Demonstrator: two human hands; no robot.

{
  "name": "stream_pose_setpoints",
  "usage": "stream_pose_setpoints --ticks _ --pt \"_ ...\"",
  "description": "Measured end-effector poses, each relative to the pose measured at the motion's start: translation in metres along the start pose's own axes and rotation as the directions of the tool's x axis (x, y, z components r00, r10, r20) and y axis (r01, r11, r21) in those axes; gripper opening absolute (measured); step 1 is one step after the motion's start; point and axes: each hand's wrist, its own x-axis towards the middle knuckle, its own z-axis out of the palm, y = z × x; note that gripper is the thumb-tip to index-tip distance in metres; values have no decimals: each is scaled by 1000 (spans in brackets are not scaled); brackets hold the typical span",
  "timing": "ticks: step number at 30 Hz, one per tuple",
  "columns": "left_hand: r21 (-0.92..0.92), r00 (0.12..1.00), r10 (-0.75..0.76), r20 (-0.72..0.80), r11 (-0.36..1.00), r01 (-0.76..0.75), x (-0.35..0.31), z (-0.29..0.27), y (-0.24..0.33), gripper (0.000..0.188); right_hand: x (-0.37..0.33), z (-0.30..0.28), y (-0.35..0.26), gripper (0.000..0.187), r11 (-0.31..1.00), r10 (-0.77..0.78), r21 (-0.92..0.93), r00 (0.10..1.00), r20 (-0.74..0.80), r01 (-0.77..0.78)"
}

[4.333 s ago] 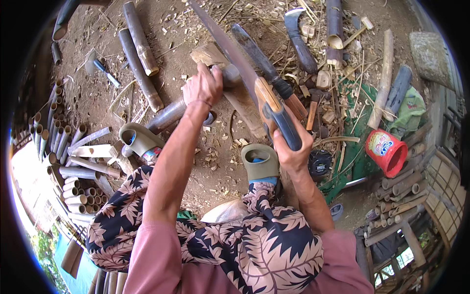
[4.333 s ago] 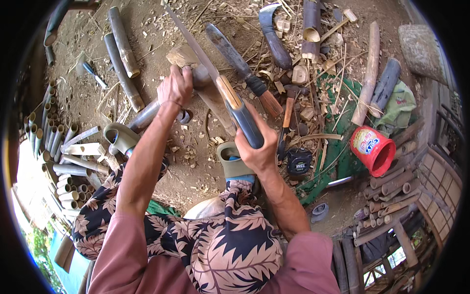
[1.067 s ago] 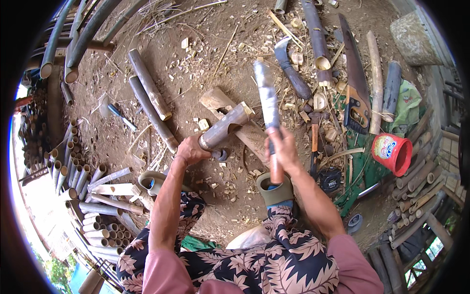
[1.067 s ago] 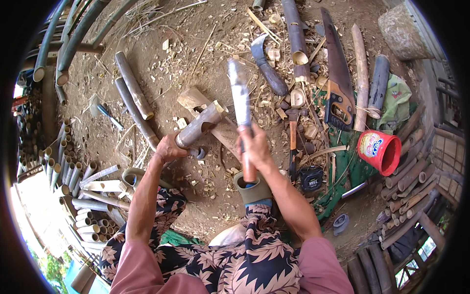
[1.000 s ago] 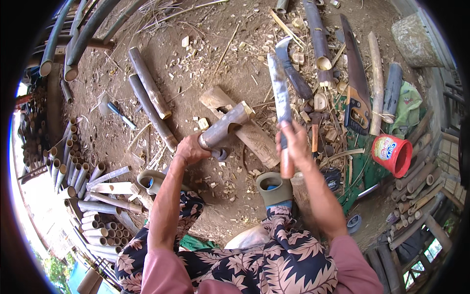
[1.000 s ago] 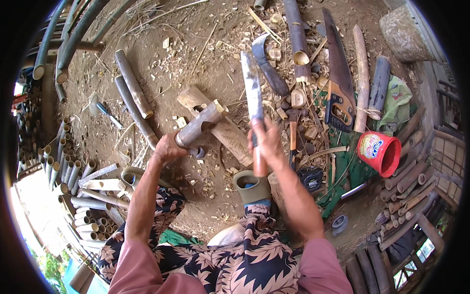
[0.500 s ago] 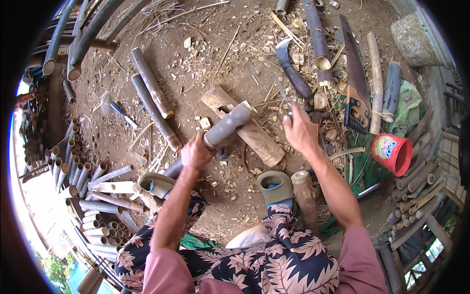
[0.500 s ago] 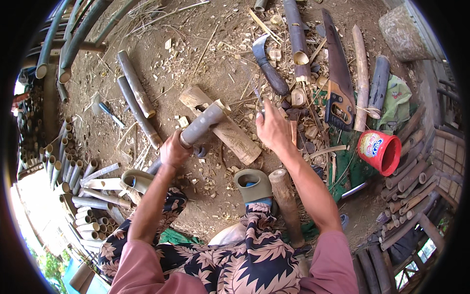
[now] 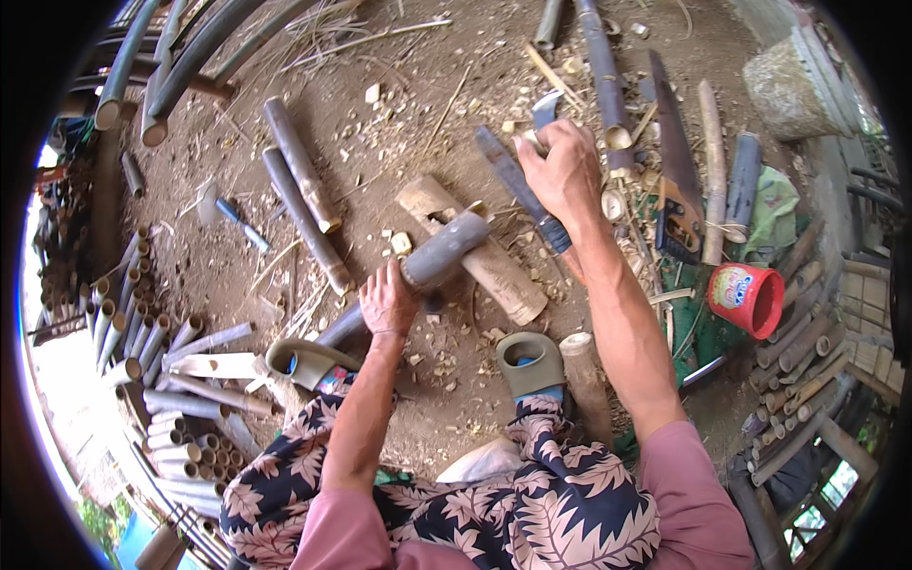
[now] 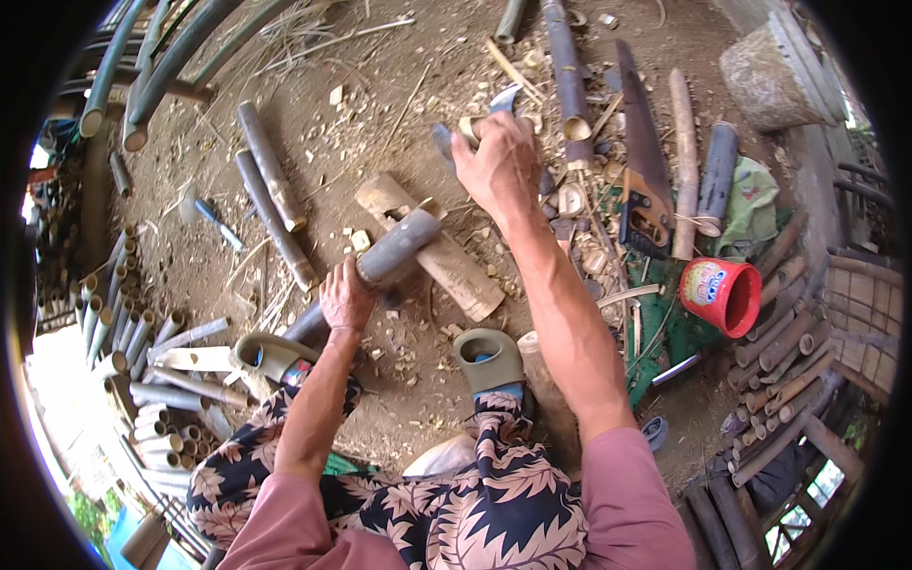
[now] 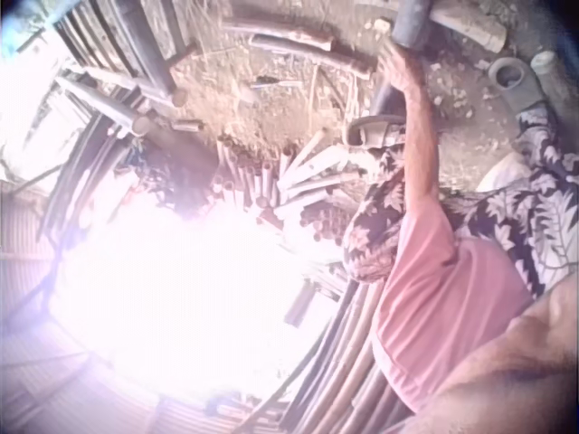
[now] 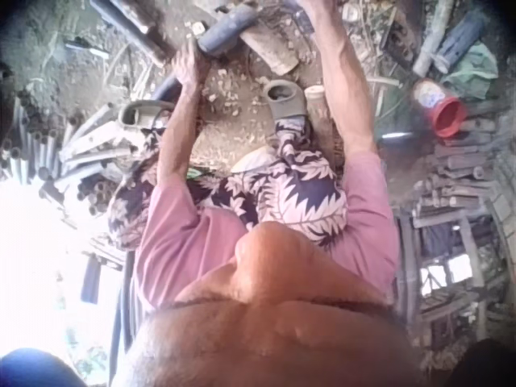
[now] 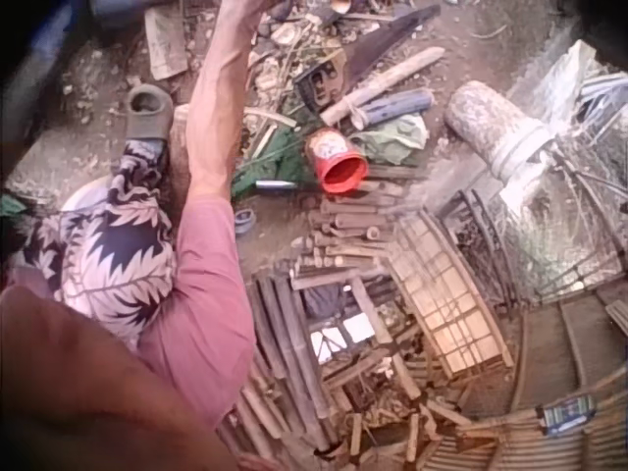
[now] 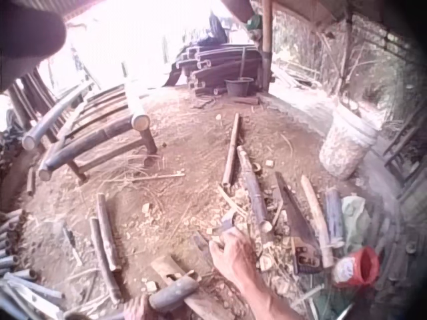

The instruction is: The person uses a knife to carve a hole in a bamboo stalk, saws the stalk to length, and uses a knife and a wooden mallet to split and shape smaller bamboo sections.

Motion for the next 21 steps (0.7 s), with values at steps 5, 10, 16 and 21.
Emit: stream_pose_setpoints --ticks 5,10,16,21 --pt "-78 904 74 421 996 -45 50 -48 13 41 -56 -3 20 97 844 -385 -301 893 235 443" --pt "-69 742 619 256 778 -625 98 -113 72 37 -104 -20 28 73 906 -290 -74 739 608 416" --pt "-329 879 120 -461 897 -295 114 -107 55 57 -120 -61 87 76 924 31 374 990 137 -80" --pt "-58 634 -735 238 641 765 100 -57 -86 80 -41 -72 153 94 964 264 8 963 -61 -264"
